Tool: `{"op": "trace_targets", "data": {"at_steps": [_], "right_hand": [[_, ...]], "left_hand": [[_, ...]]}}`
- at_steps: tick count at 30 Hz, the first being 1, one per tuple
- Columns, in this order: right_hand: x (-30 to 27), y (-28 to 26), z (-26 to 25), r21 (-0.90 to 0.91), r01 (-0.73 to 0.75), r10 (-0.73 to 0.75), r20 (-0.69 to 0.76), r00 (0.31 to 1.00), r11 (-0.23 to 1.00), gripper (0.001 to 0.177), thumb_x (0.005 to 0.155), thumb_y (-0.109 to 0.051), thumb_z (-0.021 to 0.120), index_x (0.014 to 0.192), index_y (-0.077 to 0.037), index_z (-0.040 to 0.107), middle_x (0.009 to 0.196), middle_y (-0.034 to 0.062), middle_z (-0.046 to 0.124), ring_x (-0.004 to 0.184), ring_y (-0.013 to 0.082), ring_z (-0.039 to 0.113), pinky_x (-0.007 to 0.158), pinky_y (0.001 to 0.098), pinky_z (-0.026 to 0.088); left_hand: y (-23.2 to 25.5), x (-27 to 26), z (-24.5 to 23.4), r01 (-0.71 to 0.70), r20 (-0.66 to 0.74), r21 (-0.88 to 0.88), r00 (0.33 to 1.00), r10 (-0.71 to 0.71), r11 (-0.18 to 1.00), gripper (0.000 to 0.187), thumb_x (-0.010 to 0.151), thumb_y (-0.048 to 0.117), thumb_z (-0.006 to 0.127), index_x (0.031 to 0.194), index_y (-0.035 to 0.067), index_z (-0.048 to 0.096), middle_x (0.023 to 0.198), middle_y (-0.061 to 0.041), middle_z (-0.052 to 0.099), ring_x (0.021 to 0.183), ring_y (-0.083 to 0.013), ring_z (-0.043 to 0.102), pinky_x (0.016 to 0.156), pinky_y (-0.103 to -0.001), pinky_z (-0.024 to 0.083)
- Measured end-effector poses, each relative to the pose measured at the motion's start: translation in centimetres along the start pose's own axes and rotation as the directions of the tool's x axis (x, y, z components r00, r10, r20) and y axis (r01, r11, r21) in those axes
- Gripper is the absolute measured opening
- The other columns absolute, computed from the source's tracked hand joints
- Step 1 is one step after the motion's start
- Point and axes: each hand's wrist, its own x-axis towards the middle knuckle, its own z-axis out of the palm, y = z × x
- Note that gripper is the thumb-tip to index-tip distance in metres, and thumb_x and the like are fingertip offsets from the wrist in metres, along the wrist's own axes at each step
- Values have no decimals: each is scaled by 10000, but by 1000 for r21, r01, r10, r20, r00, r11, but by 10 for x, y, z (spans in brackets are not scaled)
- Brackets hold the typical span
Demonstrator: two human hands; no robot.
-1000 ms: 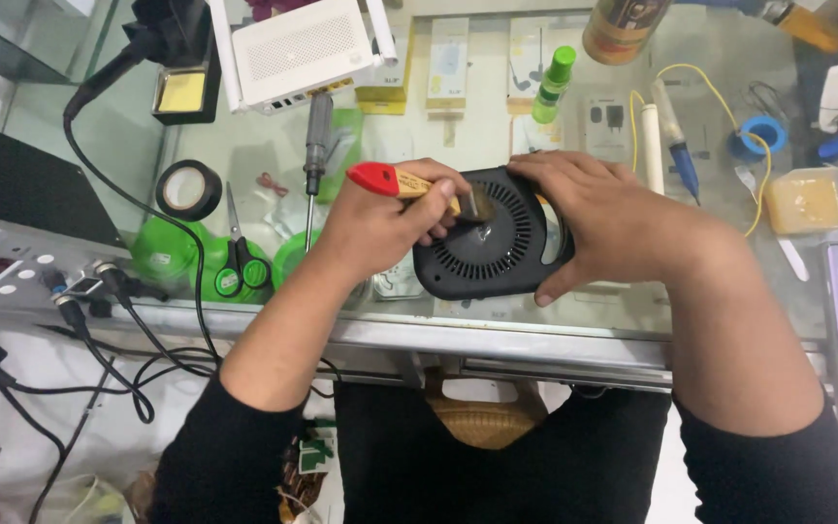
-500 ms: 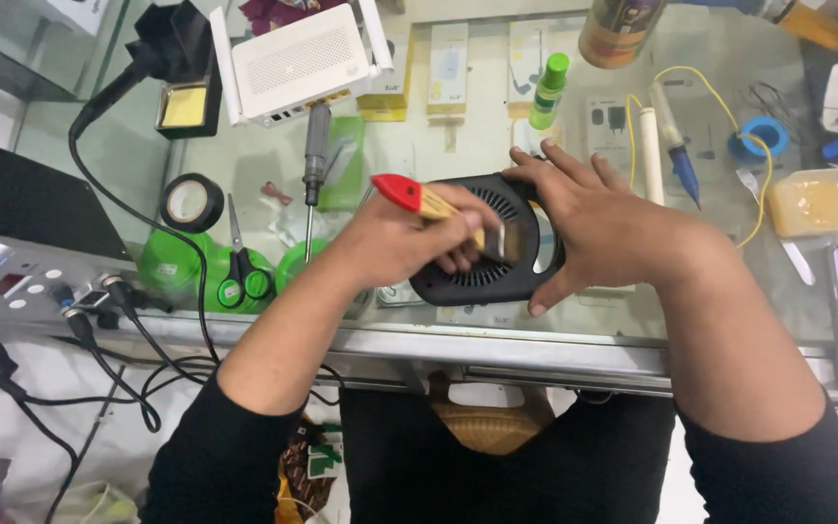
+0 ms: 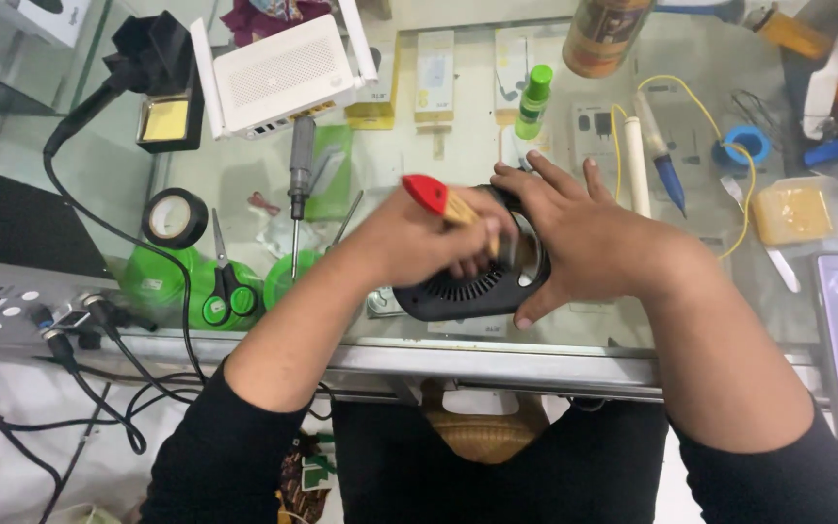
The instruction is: Cleaning a circular power strip using a brush and small tools to remove dust and debris
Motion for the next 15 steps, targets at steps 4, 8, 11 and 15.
{"op": "trace_targets", "data": {"at_steps": [4, 8, 11, 15], "right_hand": [[-1, 1, 1, 10, -6, 6, 10, 1000, 1000, 1489, 511, -515, 1099, 1558, -114, 119, 1694, 86, 139, 1599, 310, -97, 1203, 668, -107], [0, 2, 2, -28, -10, 11, 22, 1000, 1000, 1526, 508, -498, 1118, 1570, -101, 97, 1707, 79, 102, 1596, 304, -111, 1200, 678, -90], [-1, 0, 3, -21, 2, -2, -1, 1000, 1000, 1536, 488, -497, 1120, 1567, -81, 110, 1693, 108, 136, 1596, 324, -87, 1201, 677, -67], [2, 1, 5, -31, 1, -1, -8, 1000, 1000, 1565, 449, -491, 1134, 1558, -71, 113, 1700, 95, 130, 1594, 319, -77, 1201, 671, -88]], "left_hand": [[-15, -4, -16, -70, -192, 27, 979, 74, 997, 255, 954, 143, 547, 822, 66, 752, 578, -58, 702, 439, -114, 649, 434, -223, 541], [8, -28, -3, 144, 98, 38, 984, -147, 989, 223, 983, 193, 597, 1139, 181, 756, 880, -47, 763, 726, -129, 702, 619, -211, 618], [-7, -34, -2, -58, 35, 43, 998, 56, 997, 256, 875, 251, 566, 760, 127, 759, 615, -9, 728, 469, -106, 657, 494, -254, 550], [-4, -39, 5, -254, 83, 14, 964, 252, 967, 206, 920, 311, 567, 899, 156, 700, 846, 14, 692, 732, -128, 656, 662, -255, 545]]}}
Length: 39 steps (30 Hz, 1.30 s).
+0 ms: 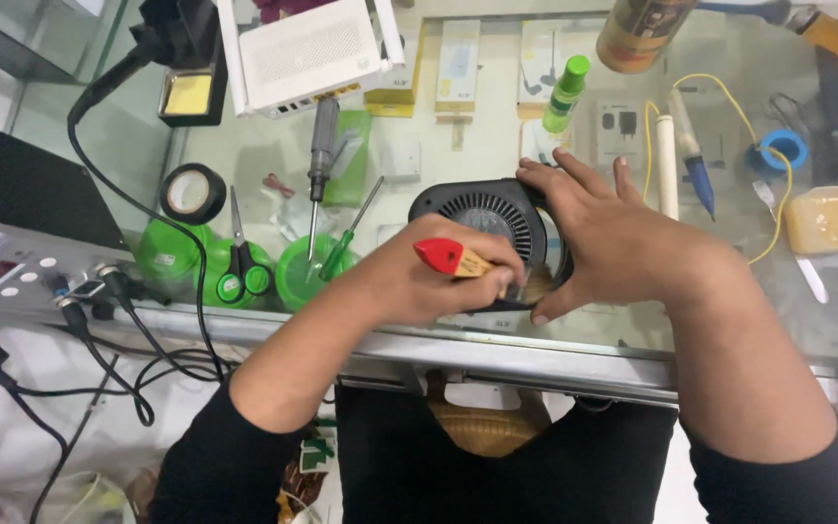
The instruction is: Cleaning a circular power strip using a brush and small tools to remove dust and debris
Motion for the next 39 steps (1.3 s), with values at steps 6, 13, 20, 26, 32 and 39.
{"op": "trace_targets", "data": {"at_steps": [6, 13, 20, 26, 32, 39], "right_hand": [[-1, -1, 2, -14, 7, -6, 7, 1000, 1000, 1560, 455, -507, 1129, 1559, -74, 116, 1701, 79, 132, 1596, 304, -63, 1199, 680, -80], [2, -2, 1, -17, -10, 10, 14, 1000, 1000, 1591, 449, -536, 1122, 1573, -80, 92, 1703, 98, 124, 1593, 312, -56, 1199, 678, -72], [-2, -8, -4, 21, -21, 20, 30, 999, 1000, 1552, 480, -486, 1115, 1571, -75, 90, 1709, 96, 101, 1595, 296, -70, 1196, 673, -96], [0, -11, -5, 20, -50, 49, 43, 998, 999, 1552, 460, -469, 1119, 1584, -141, 101, 1703, 79, 108, 1600, 282, -78, 1197, 670, -98], [0, -12, -5, -15, -33, 34, 66, 997, 999, 1545, 516, -529, 1075, 1598, -139, 44, 1706, 72, 94, 1596, 267, -83, 1192, 673, -108], [-2, -17, -8, -38, -62, 64, 51, 997, 997, 1520, 508, -534, 1087, 1574, -113, 88, 1697, 80, 118, 1602, 259, -54, 1220, 637, -103]], "left_hand": [[-6, -9, -9, -18, -81, 64, 996, 23, 998, 220, 920, 270, 563, 964, 152, 743, 879, 13, 751, 776, -120, 687, 720, -284, 517], [-12, -4, -3, -34, -62, 196, 997, 47, 980, 483, 961, 551, 452, 930, 178, 758, 825, 31, 767, 686, -126, 701, 607, -260, 534], [-11, -29, -27, 192, 65, 333, 972, -225, 923, 425, 1054, 352, 464, 740, 186, 697, 603, 74, 659, 426, -60, 598, 385, -165, 470], [-10, -47, -9, -339, -38, 170, 936, 350, 925, 115, 946, 112, 659, 1026, 125, 742, 945, 8, 782, 785, -151, 743, 734, -275, 586], [-12, -61, 1, -415, -44, 433, 877, 478, 800, 193, 853, -42, 579, 845, 69, 737, 735, -48, 734, 620, -191, 716, 544, -309, 645], [-12, -74, -7, -300, -180, 299, 915, 362, 906, 75, 931, 100, 621, 899, 101, 689, 800, -16, 703, 654, -167, 671, 641, -296, 545]]}}
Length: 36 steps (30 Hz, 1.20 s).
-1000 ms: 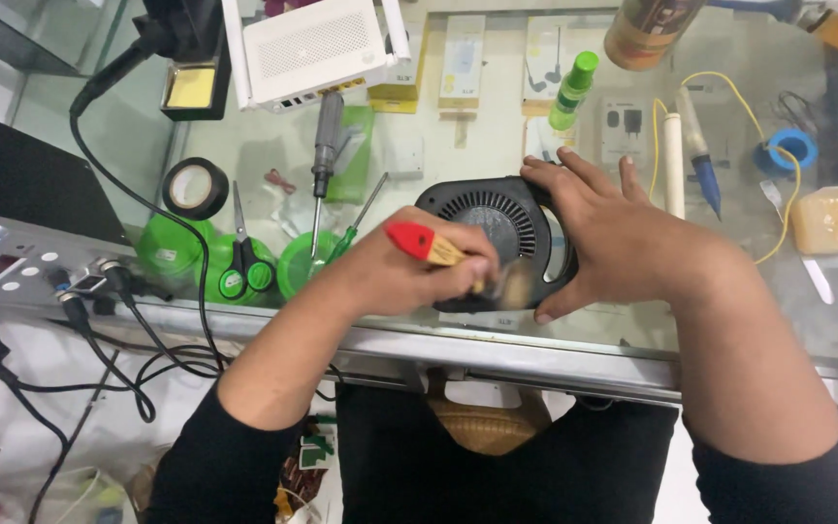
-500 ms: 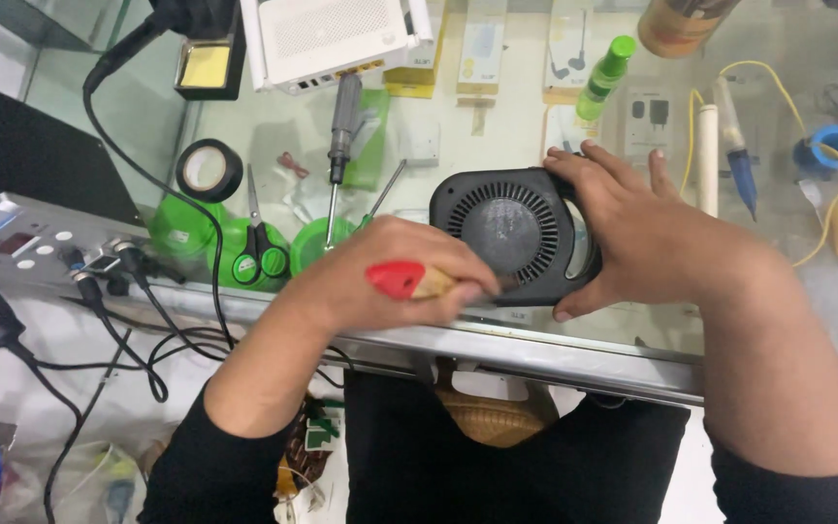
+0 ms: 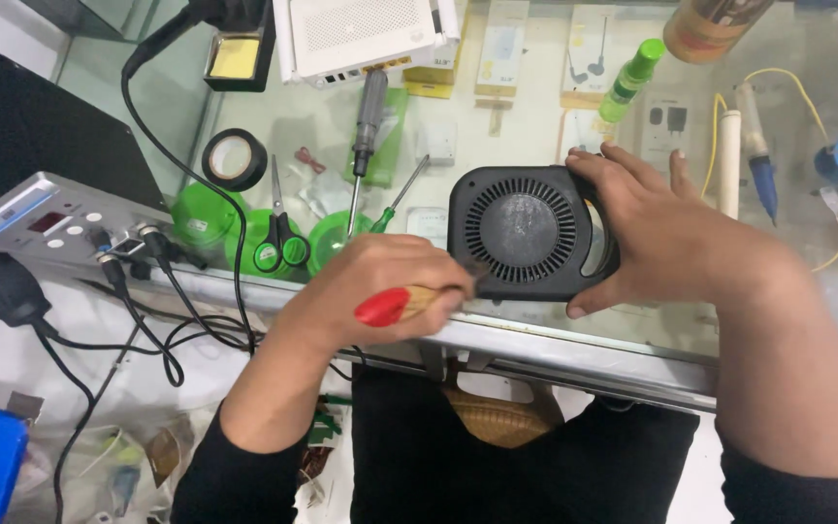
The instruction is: Cleaning a circular power strip using a brush and small tools to remove dust and debris
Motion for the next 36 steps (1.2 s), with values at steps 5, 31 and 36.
{"op": "trace_targets", "data": {"at_steps": [5, 31, 36], "right_hand": [[-4, -8, 5, -59, -23, 22, -18, 1000, 998, 1502, 547, -611, 1024, 1579, -82, 69, 1684, 134, 108, 1599, 294, -89, 1208, 646, -136], [13, -20, 25, -340, 119, -192, -192, 962, 933, 1462, 588, -922, 702, 1636, -86, 119, 1695, 118, 167, 1538, 305, 143, 1184, 646, 5], [14, -20, 25, -346, 129, -206, -197, 959, 930, 1457, 599, -923, 703, 1632, -69, 132, 1691, 127, 183, 1536, 314, 153, 1182, 652, 16]], "left_hand": [[-23, -37, 15, 23, -164, -7, 986, -24, 1000, 367, 1082, 288, 450, 859, 101, 673, 600, 30, 599, 445, -61, 559, 324, -152, 427], [4, -53, 105, 73, -791, -62, 604, -93, 995, 209, 999, 157, 697, 1143, 8, 669, 967, -161, 775, 785, -226, 813, 645, -233, 694], [-6, -49, 96, 224, -750, -2, 644, -150, 974, 180, 985, 142, 696, 1071, -16, 693, 837, -145, 757, 645, -204, 757, 554, -262, 658]]}}
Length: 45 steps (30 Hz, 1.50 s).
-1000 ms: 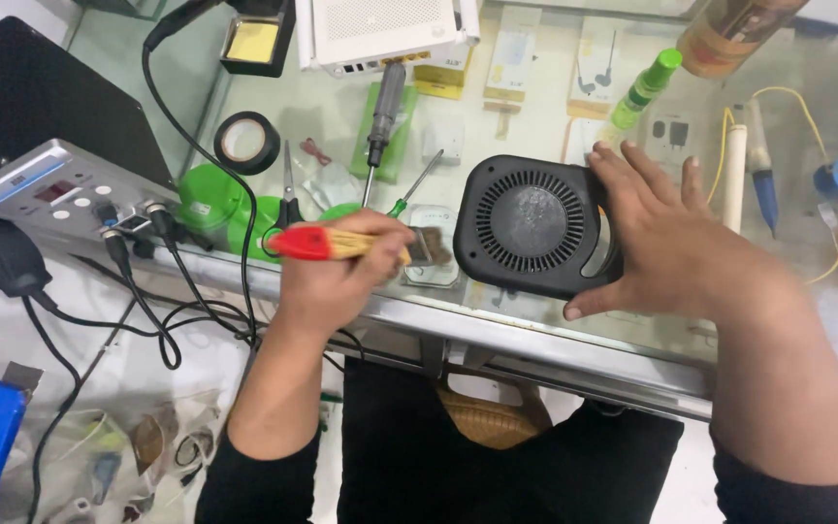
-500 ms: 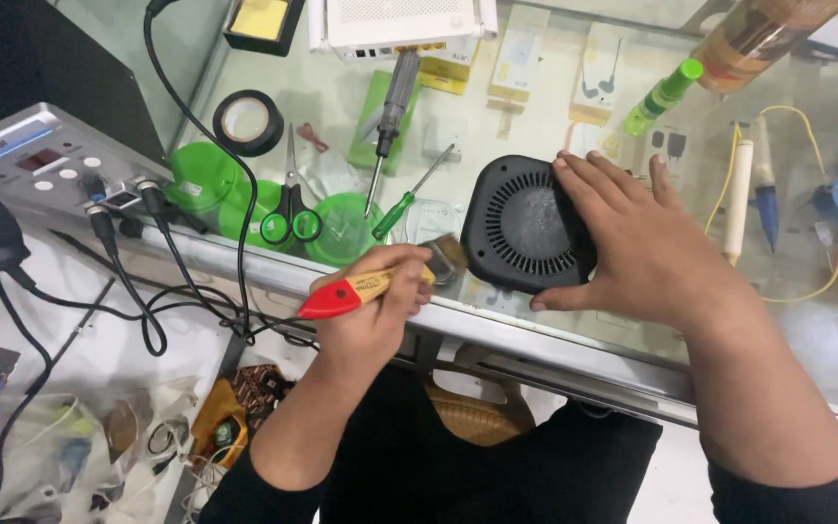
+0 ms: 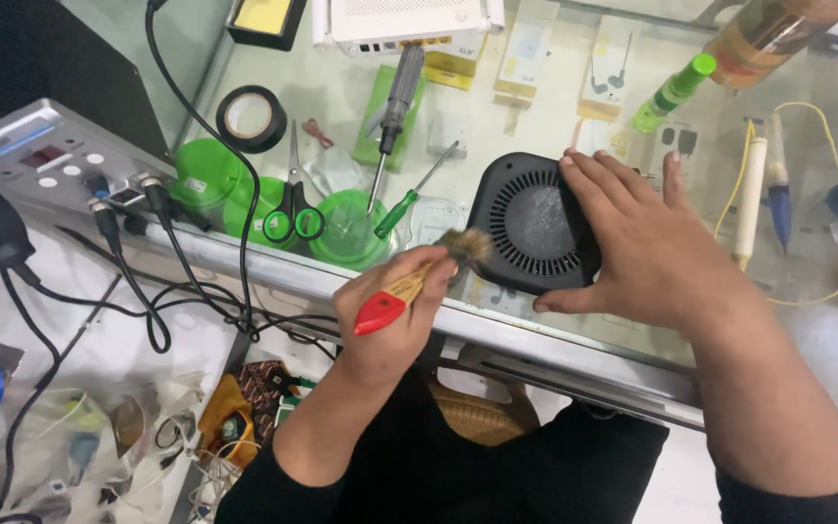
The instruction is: Cleaning a circular power strip using a brush and small tools to remove dust and debris
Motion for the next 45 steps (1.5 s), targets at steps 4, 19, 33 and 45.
{"op": "trace_targets", "data": {"at_steps": [4, 19, 33, 45], "right_hand": [[-1, -1, -2, 6, -15, 15, 3, 1000, 1000, 1466, 569, -940, 707, 1627, -89, 154, 1687, 114, 201, 1526, 308, 177, 1189, 648, 16], [1, -13, -18, 197, -127, 113, 82, 990, 972, 1658, 530, -751, 913, 1614, -29, -114, 1658, 149, 243, 1486, 369, 255, 1206, 614, -80], [-1, -11, -11, 271, -111, 99, 60, 993, 956, 1751, 497, -632, 1035, 1581, 18, -176, 1669, 252, 131, 1530, 378, 156, 1229, 556, -67], [0, -9, -9, 196, -95, 90, 37, 995, 976, 1662, 528, -766, 913, 1603, 26, -77, 1636, 231, 243, 1473, 413, 256, 1205, 617, -79]], "left_hand": [[18, 13, -2, 149, 211, -33, 968, -138, 988, 306, 1022, 294, 598, 1025, 10, 714, 761, -93, 755, 583, -147, 736, 473, -207, 612], [-22, 115, 27, -100, 402, 249, 916, -9, 963, 233, 1034, 258, 552, 992, 117, 732, 745, -19, 759, 557, -160, 686, 460, -296, 513], [0, 146, 46, 192, 567, 300, 752, -337, 934, 447, 1051, 379, 419, 932, 151, 785, 553, 15, 648, 368, -75, 550, 329, -172, 438], [-23, 107, 14, 89, 296, 302, 938, -182, 949, 425, 980, 231, 554, 579, 113, 477, 466, -10, 487, 415, -180, 472, 472, -389, 350]]}}
